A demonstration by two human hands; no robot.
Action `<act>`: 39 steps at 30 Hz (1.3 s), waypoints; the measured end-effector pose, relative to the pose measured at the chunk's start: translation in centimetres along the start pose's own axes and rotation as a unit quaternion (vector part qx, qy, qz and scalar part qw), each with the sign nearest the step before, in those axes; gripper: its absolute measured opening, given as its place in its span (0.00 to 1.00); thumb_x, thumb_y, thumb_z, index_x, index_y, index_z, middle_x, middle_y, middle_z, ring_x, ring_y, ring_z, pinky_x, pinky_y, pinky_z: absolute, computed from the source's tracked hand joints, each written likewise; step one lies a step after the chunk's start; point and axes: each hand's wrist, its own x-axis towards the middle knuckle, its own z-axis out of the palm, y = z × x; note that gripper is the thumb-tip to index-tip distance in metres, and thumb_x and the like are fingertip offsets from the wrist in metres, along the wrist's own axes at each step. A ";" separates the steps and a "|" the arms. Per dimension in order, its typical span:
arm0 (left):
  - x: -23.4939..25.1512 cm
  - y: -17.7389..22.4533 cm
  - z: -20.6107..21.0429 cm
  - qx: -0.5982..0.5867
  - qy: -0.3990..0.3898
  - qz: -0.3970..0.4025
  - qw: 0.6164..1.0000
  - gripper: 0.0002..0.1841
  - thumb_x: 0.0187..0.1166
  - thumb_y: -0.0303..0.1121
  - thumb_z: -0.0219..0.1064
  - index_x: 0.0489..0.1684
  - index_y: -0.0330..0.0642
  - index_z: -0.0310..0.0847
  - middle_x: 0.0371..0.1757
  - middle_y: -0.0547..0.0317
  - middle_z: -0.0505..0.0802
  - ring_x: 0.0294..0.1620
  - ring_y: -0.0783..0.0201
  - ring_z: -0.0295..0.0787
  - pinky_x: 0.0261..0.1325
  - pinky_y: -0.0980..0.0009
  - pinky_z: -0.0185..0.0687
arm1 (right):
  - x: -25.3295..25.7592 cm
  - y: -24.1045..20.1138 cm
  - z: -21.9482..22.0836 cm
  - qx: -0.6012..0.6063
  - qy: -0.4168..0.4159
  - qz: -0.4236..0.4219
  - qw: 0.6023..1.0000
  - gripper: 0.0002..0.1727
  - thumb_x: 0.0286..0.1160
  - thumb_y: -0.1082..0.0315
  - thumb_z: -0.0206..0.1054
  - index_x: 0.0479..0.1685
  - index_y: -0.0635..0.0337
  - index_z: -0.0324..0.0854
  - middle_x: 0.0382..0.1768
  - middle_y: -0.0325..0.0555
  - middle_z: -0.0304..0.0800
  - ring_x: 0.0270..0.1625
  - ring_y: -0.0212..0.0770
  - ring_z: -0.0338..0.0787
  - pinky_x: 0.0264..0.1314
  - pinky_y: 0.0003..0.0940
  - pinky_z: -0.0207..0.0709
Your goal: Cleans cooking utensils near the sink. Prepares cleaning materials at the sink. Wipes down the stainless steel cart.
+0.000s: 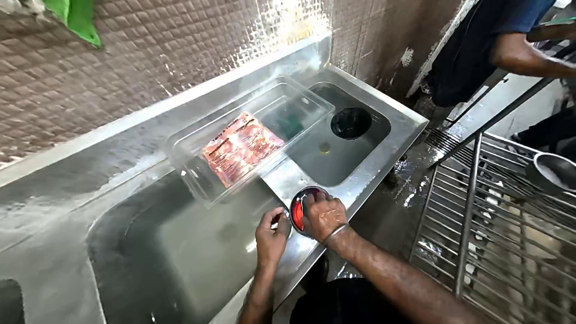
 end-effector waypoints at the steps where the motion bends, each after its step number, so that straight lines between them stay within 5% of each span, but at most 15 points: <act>1: -0.1 -0.3 0.2 -0.001 -0.002 0.005 1.000 0.15 0.78 0.31 0.67 0.59 0.33 0.86 0.54 0.49 0.93 0.52 0.61 0.92 0.58 0.61 0.90 | 0.8 -0.6 0.6 -0.019 -0.026 0.011 0.999 0.35 0.74 0.50 0.70 0.78 0.61 0.73 0.71 0.70 0.80 0.70 0.70 0.83 0.65 0.67 0.77; 4: 0.2 -1.0 0.4 0.001 -0.015 0.023 1.000 0.16 0.77 0.33 0.66 0.57 0.34 0.86 0.51 0.50 0.93 0.49 0.62 0.92 0.55 0.63 0.90 | 2.1 -1.4 1.6 -0.044 -0.074 0.034 0.996 0.39 0.74 0.50 0.70 0.79 0.68 0.71 0.70 0.74 0.80 0.71 0.72 0.81 0.68 0.70 0.74; 10: 1.4 -2.2 0.5 0.016 -0.050 0.042 0.998 0.15 0.76 0.33 0.65 0.55 0.36 0.87 0.50 0.53 0.93 0.47 0.66 0.92 0.52 0.68 0.91 | 2.9 -2.0 1.5 -0.069 -0.101 0.063 0.991 0.43 0.67 0.47 0.74 0.76 0.72 0.71 0.66 0.72 0.83 0.66 0.71 0.85 0.59 0.70 0.79; 16: 2.1 -2.1 0.5 0.015 -0.063 0.037 0.997 0.14 0.75 0.32 0.67 0.55 0.37 0.88 0.49 0.54 0.94 0.45 0.66 0.92 0.52 0.67 0.91 | 2.9 -2.0 1.6 -0.048 -0.111 0.061 0.991 0.31 0.66 0.67 0.72 0.72 0.66 0.74 0.62 0.68 0.86 0.61 0.69 0.89 0.52 0.67 0.83; 22: 2.2 -1.8 0.3 0.012 -0.071 0.025 0.997 0.12 0.79 0.31 0.67 0.55 0.38 0.88 0.50 0.54 0.93 0.47 0.66 0.92 0.53 0.66 0.91 | 2.4 0.0 -0.1 0.007 -0.110 0.020 0.994 0.26 0.68 0.59 0.72 0.67 0.55 0.80 0.54 0.59 0.91 0.57 0.63 0.92 0.52 0.66 0.83; 30: 2.3 -1.5 0.0 0.018 -0.046 0.054 0.997 0.13 0.81 0.33 0.66 0.55 0.37 0.88 0.50 0.53 0.93 0.48 0.64 0.92 0.55 0.63 0.90 | 1.5 3.9 0.0 0.206 0.002 -0.037 0.978 0.25 0.65 0.57 0.76 0.65 0.49 0.87 0.46 0.51 0.95 0.49 0.52 0.94 0.52 0.61 0.86; 39: 2.1 -1.3 0.2 0.013 -0.033 0.062 0.997 0.13 0.81 0.34 0.65 0.55 0.37 0.88 0.49 0.53 0.93 0.47 0.65 0.92 0.54 0.64 0.90 | 1.3 6.5 1.4 0.491 0.033 -0.003 0.870 0.20 0.73 0.71 0.74 0.64 0.62 0.84 0.45 0.51 0.96 0.42 0.43 0.95 0.49 0.44 0.89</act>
